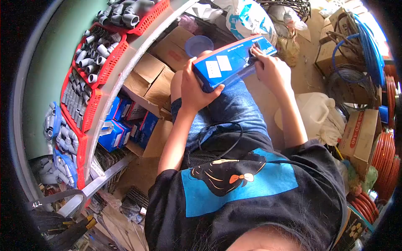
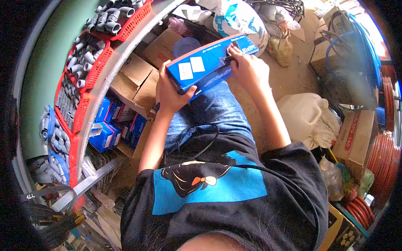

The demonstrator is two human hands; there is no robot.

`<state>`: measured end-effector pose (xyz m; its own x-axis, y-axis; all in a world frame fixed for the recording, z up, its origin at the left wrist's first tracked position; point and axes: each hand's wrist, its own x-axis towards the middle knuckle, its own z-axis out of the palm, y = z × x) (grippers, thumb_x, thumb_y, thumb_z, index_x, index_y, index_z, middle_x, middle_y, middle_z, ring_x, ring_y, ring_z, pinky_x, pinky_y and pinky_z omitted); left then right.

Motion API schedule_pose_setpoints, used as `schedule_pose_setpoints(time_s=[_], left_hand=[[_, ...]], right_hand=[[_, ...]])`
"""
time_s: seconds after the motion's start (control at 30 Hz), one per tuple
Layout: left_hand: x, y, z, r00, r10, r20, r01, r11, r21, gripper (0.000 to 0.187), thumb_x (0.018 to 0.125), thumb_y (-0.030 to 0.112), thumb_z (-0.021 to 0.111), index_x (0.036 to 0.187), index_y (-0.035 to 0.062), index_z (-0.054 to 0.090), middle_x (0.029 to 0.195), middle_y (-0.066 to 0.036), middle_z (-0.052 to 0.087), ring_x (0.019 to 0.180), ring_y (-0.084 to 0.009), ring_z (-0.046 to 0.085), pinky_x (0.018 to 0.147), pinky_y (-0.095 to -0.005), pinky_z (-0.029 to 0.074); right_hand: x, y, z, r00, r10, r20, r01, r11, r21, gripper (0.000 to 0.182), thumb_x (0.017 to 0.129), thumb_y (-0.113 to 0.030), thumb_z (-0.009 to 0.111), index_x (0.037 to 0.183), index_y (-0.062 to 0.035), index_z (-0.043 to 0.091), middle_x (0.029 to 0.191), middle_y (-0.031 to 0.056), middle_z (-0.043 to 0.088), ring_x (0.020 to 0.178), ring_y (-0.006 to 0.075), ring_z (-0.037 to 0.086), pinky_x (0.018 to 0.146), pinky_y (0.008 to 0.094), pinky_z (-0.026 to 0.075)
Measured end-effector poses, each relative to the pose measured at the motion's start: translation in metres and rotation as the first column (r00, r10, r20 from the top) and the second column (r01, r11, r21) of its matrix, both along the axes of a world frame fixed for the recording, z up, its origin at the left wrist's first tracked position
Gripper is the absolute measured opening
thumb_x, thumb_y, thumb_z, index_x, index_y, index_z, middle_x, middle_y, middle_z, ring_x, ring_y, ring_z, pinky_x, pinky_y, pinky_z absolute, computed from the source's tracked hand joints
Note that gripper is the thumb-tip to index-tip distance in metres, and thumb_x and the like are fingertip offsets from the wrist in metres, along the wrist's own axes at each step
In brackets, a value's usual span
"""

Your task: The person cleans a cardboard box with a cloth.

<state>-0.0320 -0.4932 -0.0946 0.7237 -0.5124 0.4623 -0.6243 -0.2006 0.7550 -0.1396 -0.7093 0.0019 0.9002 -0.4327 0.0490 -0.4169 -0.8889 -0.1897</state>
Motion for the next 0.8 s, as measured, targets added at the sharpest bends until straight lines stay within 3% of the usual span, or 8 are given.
schedule_pose_setpoints(time_s=[0.17,0.23,0.33,0.43,0.47,0.6,0.7,0.8], left_hand=[[0.004,0.002,-0.002,0.989,0.013,0.147,-0.013,1.0,-0.003,0.108,0.069,0.05,0.084,0.143,-0.0061,0.028,0.124,-0.025,0.054,0.116,-0.038,0.057,0.1,-0.046,0.045],[0.003,0.003,-0.004,0.993,0.008,0.115,-0.007,1.0,-0.014,0.107,0.07,0.049,0.083,0.144,-0.005,0.027,0.124,-0.026,0.054,0.116,-0.0385,0.057,0.099,-0.0464,0.045],[0.001,-0.004,0.001,1.0,-0.018,0.013,0.018,1.0,0.012,0.111,0.069,0.051,0.084,0.144,-0.0057,0.024,0.13,-0.028,0.047,0.121,-0.0441,0.05,0.103,-0.0512,0.04],[0.004,-0.009,0.0,0.999,-0.011,0.041,0.013,0.999,-0.045,0.11,0.068,0.05,0.085,0.143,-0.0054,0.025,0.129,-0.027,0.048,0.121,-0.0434,0.051,0.103,-0.0507,0.041],[0.006,-0.006,-0.002,0.999,-0.008,0.044,0.01,0.999,-0.044,0.108,0.069,0.047,0.084,0.143,-0.0048,0.026,0.127,-0.026,0.05,0.119,-0.0412,0.053,0.102,-0.0488,0.042],[0.004,0.005,-0.006,0.998,0.016,0.064,-0.016,1.0,-0.014,0.105,0.069,0.041,0.084,0.144,-0.0037,0.026,0.123,-0.024,0.056,0.116,-0.0364,0.058,0.1,-0.0449,0.046],[0.003,0.002,-0.005,0.998,0.023,0.064,-0.023,1.0,0.004,0.104,0.071,0.043,0.083,0.144,-0.0037,0.026,0.124,-0.024,0.055,0.116,-0.0371,0.058,0.1,-0.0447,0.046],[0.005,0.0,-0.006,0.997,0.022,0.076,-0.023,1.0,0.006,0.105,0.074,0.048,0.081,0.145,-0.0041,0.024,0.125,-0.024,0.054,0.118,-0.0358,0.057,0.102,-0.0439,0.044]], right_hand=[[-0.009,-0.027,-0.009,0.992,0.093,0.087,-0.103,0.988,0.115,0.033,0.089,-0.025,0.058,0.119,-0.0257,0.072,0.096,0.015,0.072,0.083,0.0298,0.071,0.074,0.0425,0.056],[-0.003,-0.043,0.008,0.988,-0.068,-0.138,0.093,0.979,0.18,0.031,0.09,-0.028,0.056,0.115,-0.0242,0.074,0.088,0.0174,0.072,0.081,0.0328,0.071,0.075,0.0432,0.056],[0.01,-0.082,-0.027,0.994,-0.101,-0.049,0.102,0.994,0.033,0.034,0.09,-0.033,0.054,0.115,-0.0235,0.074,0.094,0.0171,0.072,0.086,0.0345,0.071,0.081,0.0442,0.055],[0.019,-0.074,-0.019,0.991,-0.117,-0.058,0.125,0.98,0.155,0.034,0.09,-0.032,0.055,0.116,-0.0214,0.074,0.093,0.0183,0.072,0.087,0.0355,0.07,0.081,0.0446,0.055],[0.016,-0.078,-0.022,1.0,0.011,0.011,-0.013,0.977,0.211,0.033,0.089,-0.031,0.057,0.114,-0.0208,0.075,0.089,0.0193,0.071,0.083,0.0355,0.07,0.079,0.0434,0.055],[0.01,-0.091,-0.016,0.993,0.098,0.07,-0.117,0.918,0.379,0.033,0.09,-0.023,0.055,0.116,-0.0182,0.074,0.067,0.0124,0.063,0.06,0.0156,0.059,0.066,0.0329,0.052],[0.031,-0.103,-0.024,0.996,-0.06,-0.064,0.069,0.987,0.148,0.035,0.089,-0.033,0.055,0.117,-0.0212,0.073,0.09,0.0192,0.071,0.077,0.0346,0.07,0.078,0.0412,0.055],[0.042,-0.091,-0.03,0.99,0.118,0.077,-0.133,0.965,0.224,0.037,0.091,-0.032,0.052,0.121,-0.0221,0.072,0.091,0.0197,0.071,0.081,0.0338,0.071,0.078,0.0415,0.055]])
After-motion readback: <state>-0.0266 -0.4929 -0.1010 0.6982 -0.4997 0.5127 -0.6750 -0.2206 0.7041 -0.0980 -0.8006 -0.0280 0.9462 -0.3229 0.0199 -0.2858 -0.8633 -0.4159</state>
